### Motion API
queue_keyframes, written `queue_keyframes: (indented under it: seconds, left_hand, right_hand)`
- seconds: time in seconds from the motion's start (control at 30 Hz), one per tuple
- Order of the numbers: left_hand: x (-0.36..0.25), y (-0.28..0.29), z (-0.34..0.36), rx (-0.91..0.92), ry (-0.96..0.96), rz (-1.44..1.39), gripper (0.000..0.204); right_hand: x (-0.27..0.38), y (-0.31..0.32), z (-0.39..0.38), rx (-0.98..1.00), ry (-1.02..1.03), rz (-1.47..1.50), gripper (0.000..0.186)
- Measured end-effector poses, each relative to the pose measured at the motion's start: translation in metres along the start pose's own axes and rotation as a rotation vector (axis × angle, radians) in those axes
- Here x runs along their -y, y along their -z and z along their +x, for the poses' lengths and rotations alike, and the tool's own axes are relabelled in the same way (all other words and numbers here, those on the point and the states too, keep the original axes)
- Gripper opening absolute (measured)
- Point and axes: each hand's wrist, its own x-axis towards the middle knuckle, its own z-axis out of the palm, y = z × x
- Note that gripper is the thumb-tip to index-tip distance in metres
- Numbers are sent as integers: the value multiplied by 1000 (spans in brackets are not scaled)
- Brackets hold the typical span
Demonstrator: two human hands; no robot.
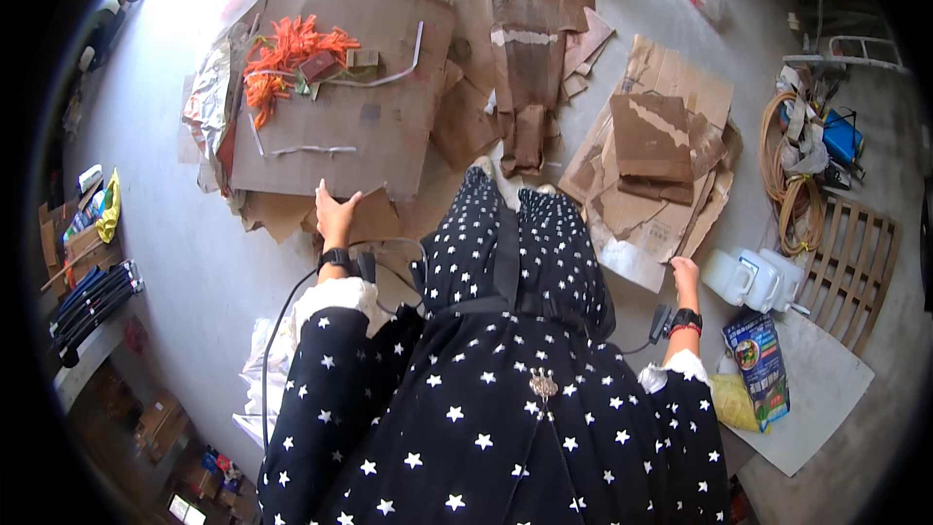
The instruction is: The person sorts various recyclables including cardboard sheets, a plastic crate, and a piece of foam, moving them between a large pile and a smaller stack.
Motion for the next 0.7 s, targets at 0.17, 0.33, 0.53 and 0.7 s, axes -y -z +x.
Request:
queue_keyframes:
  seconds: [0.17, 0.33, 0.53, 0.7]
  left_hand:
    - [6, 1, 5, 30, 29, -8, 84]
    - [15, -4, 10, 59, 32, -55, 80]
    - [34, -2, 15, 79, 42, -78, 77]
    - [47, 3, 8, 104, 85, -116, 76]
  right_hand:
    - [4, -10, -8, 46, -87, 66, 19]
    - [-8, -20, -1, 63, -43, 103, 20]
    - [0, -36, 0, 66, 20, 119, 25]
    - [4, -46, -7, 44, -28, 11, 24]
